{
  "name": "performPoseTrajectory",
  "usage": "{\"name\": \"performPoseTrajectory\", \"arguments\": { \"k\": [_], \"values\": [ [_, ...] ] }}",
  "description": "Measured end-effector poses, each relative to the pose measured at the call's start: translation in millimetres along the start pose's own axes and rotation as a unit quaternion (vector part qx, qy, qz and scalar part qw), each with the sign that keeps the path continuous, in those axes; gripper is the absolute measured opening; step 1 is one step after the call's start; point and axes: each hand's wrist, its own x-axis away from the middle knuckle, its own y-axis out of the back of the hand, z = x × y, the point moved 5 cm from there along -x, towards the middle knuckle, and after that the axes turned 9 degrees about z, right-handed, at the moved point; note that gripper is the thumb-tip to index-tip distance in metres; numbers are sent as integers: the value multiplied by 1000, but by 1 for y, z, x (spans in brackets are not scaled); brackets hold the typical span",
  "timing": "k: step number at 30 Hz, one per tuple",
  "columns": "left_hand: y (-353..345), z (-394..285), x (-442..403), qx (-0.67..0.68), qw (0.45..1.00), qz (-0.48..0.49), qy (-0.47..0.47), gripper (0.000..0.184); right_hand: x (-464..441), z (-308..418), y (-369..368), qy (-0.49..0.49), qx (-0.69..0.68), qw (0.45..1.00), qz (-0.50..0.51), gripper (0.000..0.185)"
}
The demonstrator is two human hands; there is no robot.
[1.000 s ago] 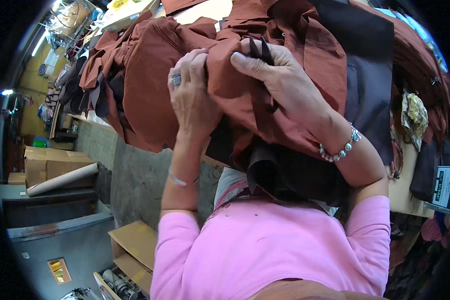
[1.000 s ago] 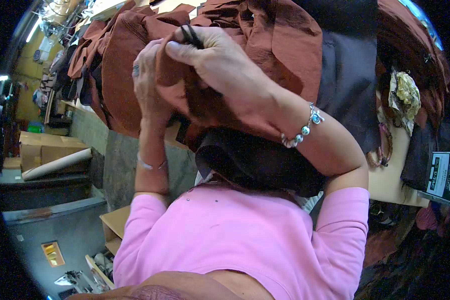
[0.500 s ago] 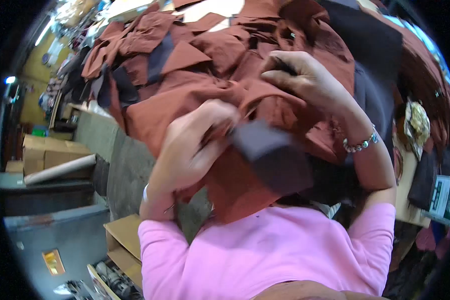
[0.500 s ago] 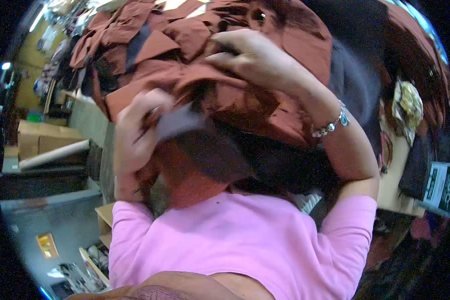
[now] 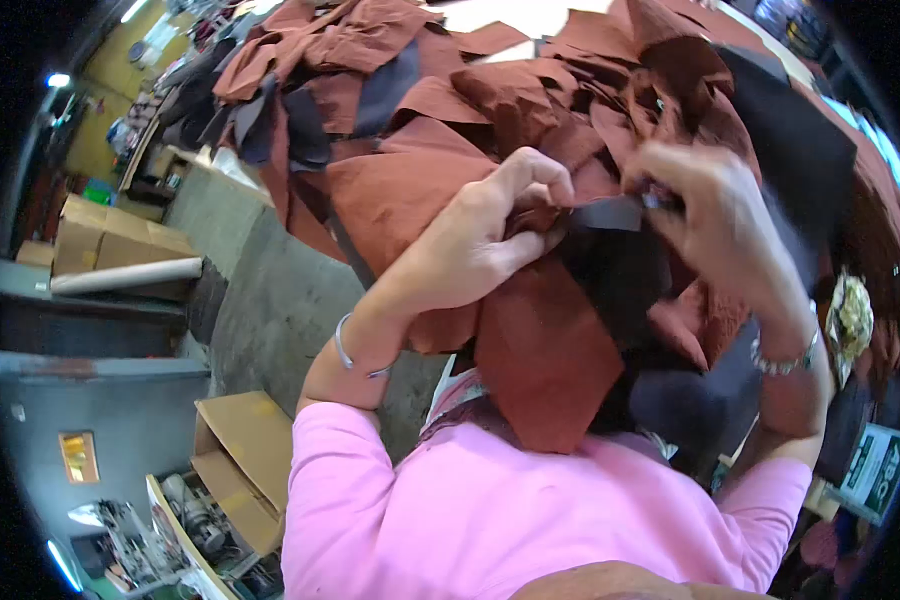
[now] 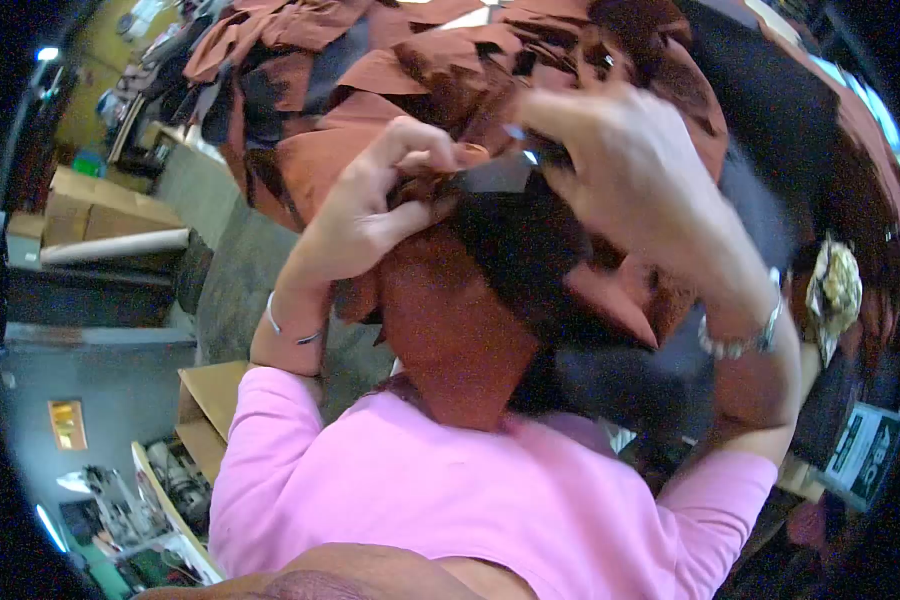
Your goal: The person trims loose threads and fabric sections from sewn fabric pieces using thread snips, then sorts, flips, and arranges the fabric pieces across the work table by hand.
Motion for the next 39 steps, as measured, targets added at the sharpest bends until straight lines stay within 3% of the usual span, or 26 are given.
{"name": "performPoseTrajectory", "arguments": {
  "k": [3,4,5,6,9,11,12,13,15,18,21,22,25,29,32,35,39],
  "values": [
    [-13,-9,4,93,990,98,31,31,-22,-23,-3,-16,21,1000,-1,13],
    [-14,-5,5,92,987,117,53,32,-28,-33,-6,-6,42,998,-47,15],
    [-12,1,6,126,986,90,68,31,-30,-35,-8,5,64,994,-93,17],
    [-8,8,7,157,982,61,83,31,-26,-39,-14,-41,-22,997,-56,20],
    [-5,15,6,185,979,13,83,32,-6,-13,-10,-23,-137,988,-70,35],
    [-4,15,4,139,989,27,30,32,11,17,-11,50,-95,990,-88,54],
    [-5,16,3,133,990,15,35,31,17,22,-18,-30,-145,989,-9,65],
    [-5,15,2,125,991,21,45,31,22,28,-19,-3,-131,990,-49,67],
    [-6,14,0,110,991,32,64,30,27,28,-10,-13,-131,987,-89,66],
    [-7,10,-2,40,999,31,20,28,31,34,-3,25,-180,980,-78,52],
    [-12,3,1,91,995,2,28,23,25,16,-20,-5,-179,979,-96,40],
    [-10,5,0,34,999,9,29,15,23,7,-23,-21,-210,973,-90,41],
    [-3,13,4,36,997,74,4,10,19,-9,-37,21,-184,978,-92,50],
    [-8,12,6,109,994,1,15,14,20,-8,-55,-34,-130,989,-66,55],
    [-12,3,3,97,992,-13,75,19,20,-12,-50,-65,-110,990,-68,54],
    [-9,6,2,-44,998,48,15,26,19,-9,-41,-24,-131,988,-77,55],
    [-9,10,3,57,998,37,14,19,19,-8,-35,-6,-114,992,-47,56]
  ]
}}
